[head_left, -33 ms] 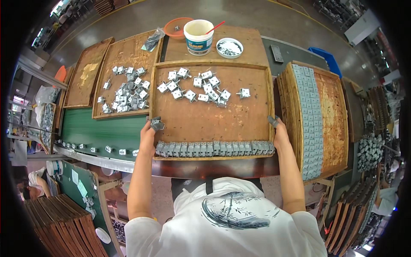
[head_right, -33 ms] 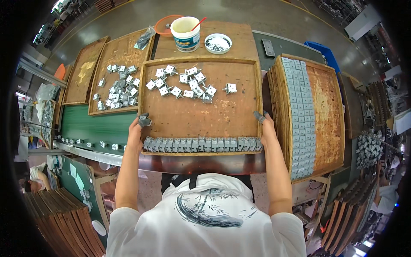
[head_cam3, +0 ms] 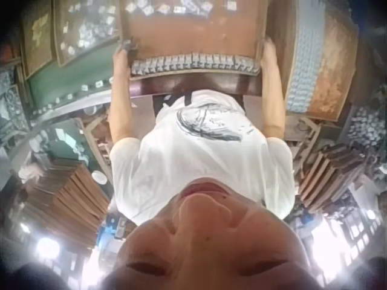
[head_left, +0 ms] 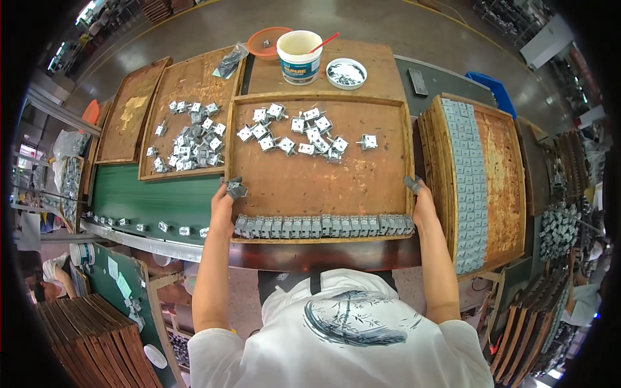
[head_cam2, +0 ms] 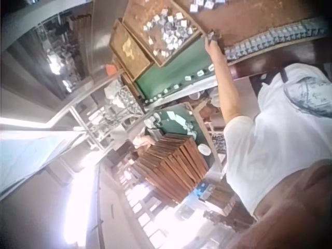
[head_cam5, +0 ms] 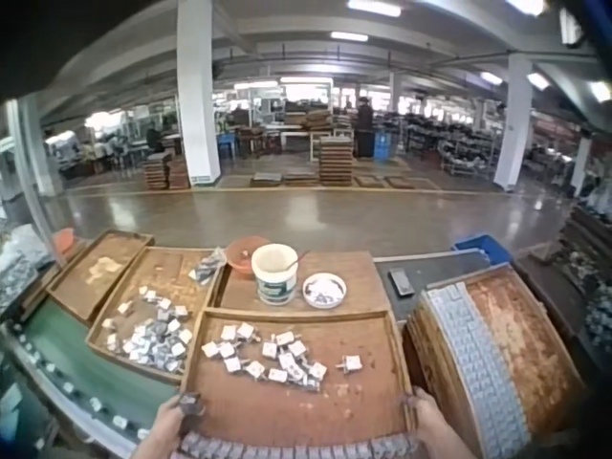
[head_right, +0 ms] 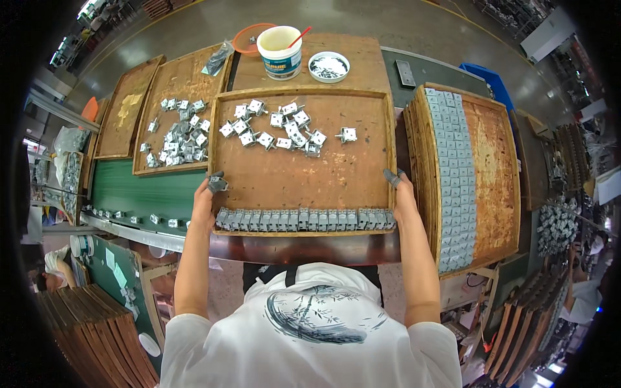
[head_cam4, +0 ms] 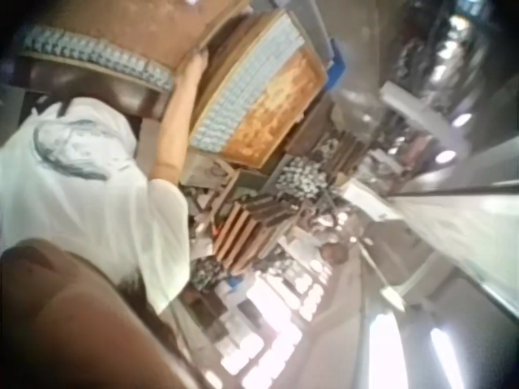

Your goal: Assembling small electronic components into trays using alignment fixtures at a production station.

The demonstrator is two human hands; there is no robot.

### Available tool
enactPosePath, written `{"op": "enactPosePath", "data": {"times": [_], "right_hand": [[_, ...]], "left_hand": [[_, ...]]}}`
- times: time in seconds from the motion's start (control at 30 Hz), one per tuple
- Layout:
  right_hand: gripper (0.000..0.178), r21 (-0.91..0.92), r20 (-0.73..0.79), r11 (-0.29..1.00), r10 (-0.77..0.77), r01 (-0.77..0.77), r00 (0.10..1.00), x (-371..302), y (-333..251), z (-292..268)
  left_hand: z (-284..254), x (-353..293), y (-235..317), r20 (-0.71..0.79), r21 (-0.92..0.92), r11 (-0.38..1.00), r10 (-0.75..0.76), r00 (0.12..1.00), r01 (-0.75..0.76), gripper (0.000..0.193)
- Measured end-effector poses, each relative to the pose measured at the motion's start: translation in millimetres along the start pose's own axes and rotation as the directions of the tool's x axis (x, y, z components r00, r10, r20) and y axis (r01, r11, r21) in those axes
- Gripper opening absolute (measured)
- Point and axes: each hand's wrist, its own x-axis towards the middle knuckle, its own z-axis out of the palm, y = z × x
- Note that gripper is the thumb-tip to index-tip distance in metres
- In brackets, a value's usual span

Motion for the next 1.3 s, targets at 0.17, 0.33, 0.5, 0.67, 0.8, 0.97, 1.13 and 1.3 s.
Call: {"op": "enactPosePath", "data": {"times": [0.17, 0.33, 0.5, 0.67, 0.8, 0.97, 1.13, 1.3], "right_hand": [[0.047, 0.037, -0.020, 0.999, -0.029, 0.030, 0.999, 11, -1, -1], [0.040, 0.111, -0.004, 0.993, -0.033, 0.033, 0.999, 36, 6, -12], [0.040, 0.136, 0.011, 0.991, -0.019, 0.018, 1.000, 28, 0, -6], [0.048, -0.191, -0.088, 0.949, -0.271, 0.251, 0.958, -13, -10, -9], [0.029, -0.203, 0.059, 0.906, -0.367, 0.371, 0.928, -59, -33, -8], [0.020, -0.247, -0.002, 0.827, -0.522, 0.506, 0.853, -100, -74, -42], [0.022, -0.456, -0.062, 0.726, -0.603, 0.515, 0.796, -86, -126, -99], [0.030, -0.645, -0.081, 0.631, -0.618, 0.432, 0.782, 3, -195, -137]], "left_hand": [[8, 5, 5, -0.041, 0.041, 0.999, 0.011, 0.999, -0.009, 0.038], [21, 9, 15, -0.062, 0.040, 0.999, 0.007, 0.998, -0.005, 0.038], [14, 14, 13, -0.050, 0.109, 0.991, 0.089, 0.995, -0.083, 0.041], [95, -20, 26, 0.075, 0.429, 0.795, 0.442, 0.894, -0.429, 0.047], [208, -41, -1, 0.497, 0.411, 0.776, 0.248, 0.831, -0.478, 0.049], [319, -29, -25, 0.675, 0.489, 0.748, 0.001, 0.738, -0.448, 0.039], [341, 0, -81, 0.696, 0.539, 0.614, 0.060, 0.715, -0.576, 0.044], [350, -26, -55, 0.685, 0.651, 0.614, -0.221, 0.694, -0.446, 0.043]]}}
